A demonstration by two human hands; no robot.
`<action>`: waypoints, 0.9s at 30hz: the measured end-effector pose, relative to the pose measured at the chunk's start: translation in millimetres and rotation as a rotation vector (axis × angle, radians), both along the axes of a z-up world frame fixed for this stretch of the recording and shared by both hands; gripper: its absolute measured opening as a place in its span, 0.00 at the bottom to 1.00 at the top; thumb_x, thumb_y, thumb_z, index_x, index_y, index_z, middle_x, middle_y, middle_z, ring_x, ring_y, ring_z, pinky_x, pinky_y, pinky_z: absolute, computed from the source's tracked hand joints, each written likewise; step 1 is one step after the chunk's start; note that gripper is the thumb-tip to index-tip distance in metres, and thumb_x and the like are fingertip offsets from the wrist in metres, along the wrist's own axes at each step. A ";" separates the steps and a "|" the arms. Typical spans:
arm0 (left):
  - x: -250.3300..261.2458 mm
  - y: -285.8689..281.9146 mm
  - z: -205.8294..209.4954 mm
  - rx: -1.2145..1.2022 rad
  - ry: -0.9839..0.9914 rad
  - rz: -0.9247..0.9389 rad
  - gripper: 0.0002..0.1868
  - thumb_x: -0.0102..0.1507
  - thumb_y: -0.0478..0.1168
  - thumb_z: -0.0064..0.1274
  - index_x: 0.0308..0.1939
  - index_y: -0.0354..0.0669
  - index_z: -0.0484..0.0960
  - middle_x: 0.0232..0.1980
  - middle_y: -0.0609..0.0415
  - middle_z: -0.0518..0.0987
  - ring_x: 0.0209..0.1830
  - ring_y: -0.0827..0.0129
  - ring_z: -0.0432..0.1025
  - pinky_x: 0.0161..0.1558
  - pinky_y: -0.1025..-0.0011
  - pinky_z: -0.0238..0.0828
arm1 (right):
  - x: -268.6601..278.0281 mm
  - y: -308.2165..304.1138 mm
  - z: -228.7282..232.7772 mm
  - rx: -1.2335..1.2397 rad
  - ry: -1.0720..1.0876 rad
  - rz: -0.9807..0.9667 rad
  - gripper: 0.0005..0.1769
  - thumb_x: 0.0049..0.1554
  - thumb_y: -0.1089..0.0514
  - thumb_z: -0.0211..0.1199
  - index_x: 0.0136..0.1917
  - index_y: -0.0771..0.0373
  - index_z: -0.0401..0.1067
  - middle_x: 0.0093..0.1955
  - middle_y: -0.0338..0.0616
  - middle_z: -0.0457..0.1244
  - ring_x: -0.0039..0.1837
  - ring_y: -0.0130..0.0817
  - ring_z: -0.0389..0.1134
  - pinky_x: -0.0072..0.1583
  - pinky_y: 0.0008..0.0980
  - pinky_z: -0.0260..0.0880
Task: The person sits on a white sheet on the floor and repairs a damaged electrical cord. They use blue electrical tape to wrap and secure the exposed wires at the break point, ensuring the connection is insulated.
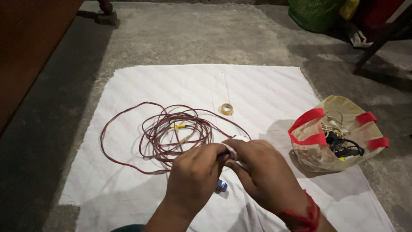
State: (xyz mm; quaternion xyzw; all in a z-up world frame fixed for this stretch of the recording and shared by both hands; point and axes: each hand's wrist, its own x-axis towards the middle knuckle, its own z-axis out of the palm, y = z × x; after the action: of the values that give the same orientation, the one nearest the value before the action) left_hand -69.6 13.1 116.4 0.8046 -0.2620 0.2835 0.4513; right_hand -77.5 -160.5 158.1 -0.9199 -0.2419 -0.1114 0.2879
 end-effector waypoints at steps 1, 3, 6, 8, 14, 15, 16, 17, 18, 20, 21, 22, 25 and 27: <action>-1.2 -0.2 1.0 -0.014 0.042 0.004 0.06 0.62 0.35 0.61 0.40 0.40 0.80 0.33 0.50 0.82 0.33 0.56 0.79 0.34 0.62 0.74 | 1.4 -2.3 -1.3 -0.041 -0.089 0.021 0.18 0.54 0.58 0.66 0.58 0.63 0.74 0.42 0.46 0.69 0.48 0.47 0.70 0.51 0.42 0.66; -1.9 -1.9 4.0 -0.022 0.080 0.032 0.07 0.61 0.36 0.61 0.38 0.40 0.78 0.32 0.49 0.82 0.31 0.55 0.79 0.31 0.62 0.74 | 3.6 -8.0 -4.0 -0.120 -0.212 0.046 0.17 0.54 0.58 0.66 0.57 0.61 0.75 0.39 0.43 0.69 0.46 0.43 0.70 0.53 0.42 0.66; -1.9 -4.9 12.8 0.042 0.257 0.041 0.08 0.61 0.37 0.61 0.37 0.40 0.77 0.29 0.48 0.82 0.29 0.54 0.79 0.29 0.61 0.73 | 7.6 -17.1 -2.7 -0.203 -0.326 0.090 0.14 0.54 0.59 0.65 0.55 0.57 0.77 0.40 0.38 0.69 0.47 0.36 0.71 0.58 0.42 0.66; -3.8 -3.7 19.8 0.052 0.375 0.006 0.07 0.62 0.37 0.60 0.38 0.40 0.78 0.28 0.49 0.82 0.28 0.55 0.79 0.28 0.62 0.73 | 11.2 -23.2 -0.9 -0.217 -0.410 0.167 0.14 0.53 0.60 0.64 0.55 0.57 0.76 0.42 0.35 0.69 0.49 0.32 0.71 0.63 0.45 0.65; -6.0 4.6 41.0 -0.045 0.610 -0.109 0.08 0.61 0.38 0.59 0.43 0.42 0.81 0.30 0.52 0.86 0.27 0.64 0.82 0.28 0.68 0.75 | 17.0 -38.2 0.5 -0.243 -0.401 0.169 0.11 0.54 0.59 0.65 0.51 0.53 0.76 0.44 0.33 0.70 0.52 0.30 0.71 0.66 0.47 0.62; -6.1 4.7 42.9 -0.049 0.623 -0.097 0.07 0.61 0.39 0.59 0.41 0.42 0.82 0.30 0.53 0.86 0.26 0.65 0.82 0.28 0.69 0.75 | 19.6 -40.8 2.1 -0.187 -0.312 0.177 0.11 0.54 0.60 0.65 0.52 0.54 0.76 0.46 0.33 0.71 0.53 0.30 0.72 0.67 0.47 0.61; -6.1 5.5 44.2 -0.053 0.636 -0.085 0.06 0.61 0.39 0.60 0.39 0.41 0.83 0.30 0.53 0.86 0.25 0.66 0.82 0.27 0.69 0.75 | 23.0 -43.1 4.5 -0.131 -0.222 0.184 0.12 0.55 0.61 0.64 0.53 0.54 0.77 0.48 0.33 0.72 0.55 0.30 0.72 0.68 0.48 0.60; -6.0 6.8 44.6 -0.064 0.661 -0.056 0.06 0.61 0.39 0.59 0.39 0.41 0.83 0.29 0.53 0.86 0.24 0.66 0.82 0.27 0.69 0.75 | 24.5 -43.6 6.3 -0.077 -0.132 0.192 0.13 0.55 0.62 0.64 0.54 0.55 0.77 0.49 0.33 0.72 0.56 0.30 0.73 0.69 0.48 0.60; -5.8 8.4 44.4 -0.076 0.687 -0.026 0.06 0.61 0.39 0.59 0.39 0.42 0.83 0.28 0.52 0.85 0.24 0.66 0.82 0.27 0.69 0.75 | 21.9 -42.0 7.1 -0.015 -0.089 0.102 0.13 0.56 0.61 0.63 0.55 0.55 0.77 0.49 0.34 0.72 0.55 0.31 0.72 0.66 0.45 0.63; -4.4 8.9 42.5 -0.094 0.641 -0.007 0.06 0.61 0.38 0.58 0.39 0.41 0.83 0.27 0.52 0.85 0.23 0.66 0.81 0.27 0.69 0.75 | 14.0 -36.1 9.7 0.111 -0.002 -0.076 0.13 0.57 0.59 0.62 0.56 0.55 0.75 0.48 0.35 0.70 0.55 0.32 0.70 0.59 0.40 0.69; -3.9 7.5 41.0 -0.098 0.573 -0.018 0.05 0.61 0.38 0.58 0.38 0.40 0.83 0.27 0.52 0.85 0.24 0.67 0.81 0.27 0.69 0.75 | 11.7 -29.1 7.7 0.053 -0.126 0.012 0.15 0.55 0.58 0.63 0.56 0.58 0.74 0.48 0.38 0.70 0.55 0.36 0.70 0.61 0.43 0.65; -4.4 6.5 39.4 -0.102 0.504 -0.030 0.05 0.61 0.37 0.58 0.37 0.39 0.83 0.27 0.52 0.85 0.24 0.68 0.81 0.28 0.70 0.74 | 10.0 -19.2 2.7 -0.007 -0.250 0.101 0.18 0.53 0.56 0.65 0.57 0.60 0.73 0.49 0.41 0.69 0.55 0.39 0.69 0.63 0.46 0.61; -7.8 7.5 36.9 -0.095 0.540 -0.059 0.05 0.62 0.38 0.57 0.37 0.39 0.82 0.27 0.53 0.84 0.23 0.68 0.81 0.26 0.69 0.74 | 10.8 -13.8 -6.1 -0.105 -0.242 0.133 0.15 0.52 0.54 0.69 0.53 0.59 0.74 0.42 0.41 0.68 0.50 0.39 0.70 0.67 0.48 0.60; -7.5 5.2 36.1 -0.058 0.598 -0.082 0.05 0.62 0.39 0.56 0.37 0.41 0.84 0.26 0.52 0.84 0.21 0.66 0.80 0.26 0.68 0.73 | 15.0 -21.3 -11.7 -0.105 -0.151 0.143 0.11 0.53 0.56 0.70 0.49 0.57 0.76 0.39 0.38 0.68 0.46 0.36 0.71 0.69 0.48 0.61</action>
State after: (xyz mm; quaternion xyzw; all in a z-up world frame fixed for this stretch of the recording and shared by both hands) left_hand -77.1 18.2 152.5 0.8279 -0.1413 0.0230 0.5423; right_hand -62.6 -181.7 146.4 -0.9031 -0.3333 -0.1470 0.2274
